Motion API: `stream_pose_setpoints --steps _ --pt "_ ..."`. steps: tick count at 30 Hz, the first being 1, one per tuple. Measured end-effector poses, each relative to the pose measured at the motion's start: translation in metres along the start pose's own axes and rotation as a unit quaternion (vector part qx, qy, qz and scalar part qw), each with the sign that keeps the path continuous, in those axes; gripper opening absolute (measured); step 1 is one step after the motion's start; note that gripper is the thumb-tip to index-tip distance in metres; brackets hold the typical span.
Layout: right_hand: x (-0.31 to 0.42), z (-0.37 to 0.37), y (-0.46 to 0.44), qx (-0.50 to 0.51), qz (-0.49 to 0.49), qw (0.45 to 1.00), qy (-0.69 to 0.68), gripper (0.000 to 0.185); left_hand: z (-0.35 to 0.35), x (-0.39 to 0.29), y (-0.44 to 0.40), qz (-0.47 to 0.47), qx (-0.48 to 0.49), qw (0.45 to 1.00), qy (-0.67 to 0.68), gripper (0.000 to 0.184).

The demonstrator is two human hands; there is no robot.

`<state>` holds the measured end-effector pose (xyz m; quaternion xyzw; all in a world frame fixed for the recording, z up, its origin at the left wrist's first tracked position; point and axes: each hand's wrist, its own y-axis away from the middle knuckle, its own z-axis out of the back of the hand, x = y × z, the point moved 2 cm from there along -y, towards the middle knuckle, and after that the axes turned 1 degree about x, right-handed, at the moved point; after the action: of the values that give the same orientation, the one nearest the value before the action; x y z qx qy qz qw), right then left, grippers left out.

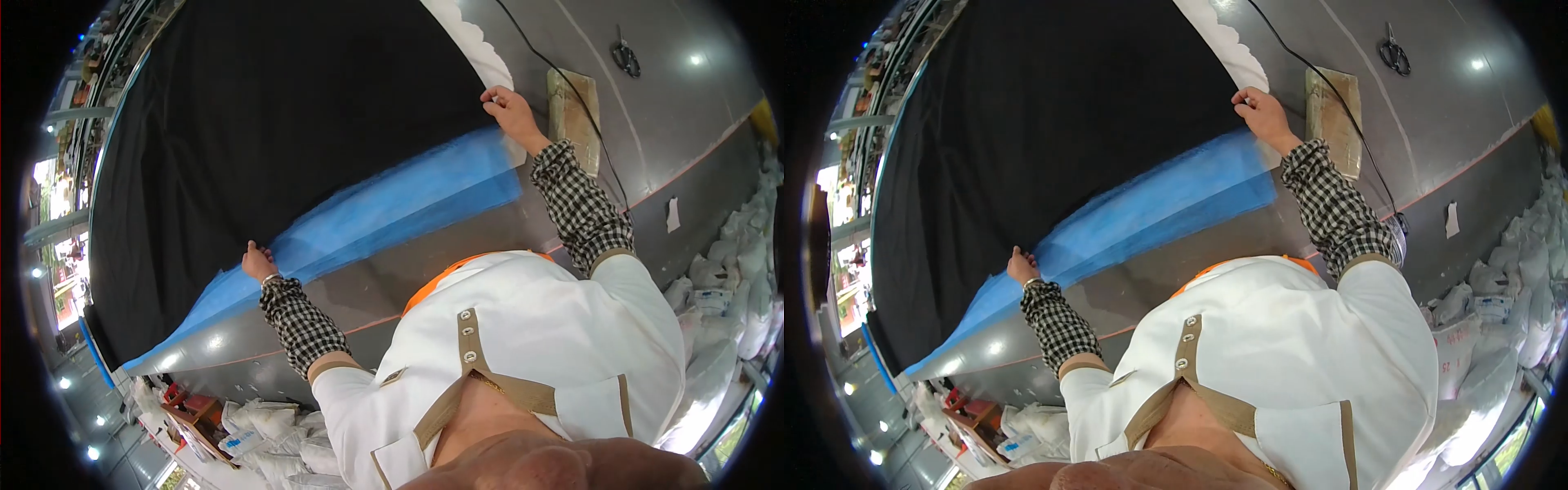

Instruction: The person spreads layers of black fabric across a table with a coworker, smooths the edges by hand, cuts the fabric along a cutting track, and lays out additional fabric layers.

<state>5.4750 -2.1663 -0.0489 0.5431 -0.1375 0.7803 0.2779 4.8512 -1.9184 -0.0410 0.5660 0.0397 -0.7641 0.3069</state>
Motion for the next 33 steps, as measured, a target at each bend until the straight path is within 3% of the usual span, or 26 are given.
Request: stream_pose_setpoints --steps 5,11,14,16,17,18,21,22,24,28,30,32,33 --pt "0.017 0.002 0.005 -0.004 0.017 0.997 0.08 0.015 -0.003 -0.006 0.006 -0.039 -0.015 0.998 -0.052 0.033" --pt "0.033 0.004 0.011 -0.026 -0.007 0.988 0.151 0.018 -0.006 -0.007 0.002 -0.091 -0.074 0.975 -0.187 0.034" --pt "0.031 0.003 0.01 -0.052 0.054 0.974 0.212 0.02 -0.01 -0.019 0.02 -0.228 -0.298 0.875 -0.305 0.032" --pt "0.055 0.002 0.01 -0.096 0.194 0.929 0.301 0.025 -0.027 -0.045 0.04 -0.372 -0.266 0.835 -0.306 0.035" --pt "0.065 0.001 0.01 -0.116 0.262 0.895 0.342 0.029 -0.039 -0.061 0.054 -0.44 -0.247 0.808 -0.306 0.037" --pt "0.071 -0.003 0.008 -0.079 0.282 0.897 0.331 0.033 -0.055 -0.078 0.068 -0.497 -0.188 0.779 -0.333 0.038" --pt "0.077 -0.011 0.008 0.012 0.316 0.901 0.297 0.042 -0.129 -0.111 0.134 -0.561 0.072 0.782 -0.261 0.03" --pt "0.07 -0.013 0.008 0.033 0.312 0.905 0.287 0.044 -0.158 -0.115 0.156 -0.618 0.129 0.719 -0.291 0.032" --pt "0.068 -0.013 0.004 0.055 0.305 0.909 0.278 0.046 -0.21 -0.12 0.206 -0.612 0.265 0.691 -0.278 0.045" --pt "0.067 -0.013 0.009 0.05 0.291 0.914 0.28 0.047 -0.303 -0.084 0.255 -0.619 0.314 0.644 -0.322 0.067" --pt "0.067 -0.012 0.008 0.045 0.289 0.915 0.278 0.047 -0.313 -0.073 0.286 -0.647 0.316 0.616 -0.32 0.066" --pt "0.067 -0.013 0.007 0.047 0.285 0.918 0.271 0.048 -0.29 -0.081 0.328 -0.595 0.484 0.571 -0.292 0.058" --pt "0.068 -0.013 0.006 0.048 0.282 0.92 0.268 0.047 -0.273 -0.069 0.339 -0.533 0.616 0.533 -0.229 0.051"
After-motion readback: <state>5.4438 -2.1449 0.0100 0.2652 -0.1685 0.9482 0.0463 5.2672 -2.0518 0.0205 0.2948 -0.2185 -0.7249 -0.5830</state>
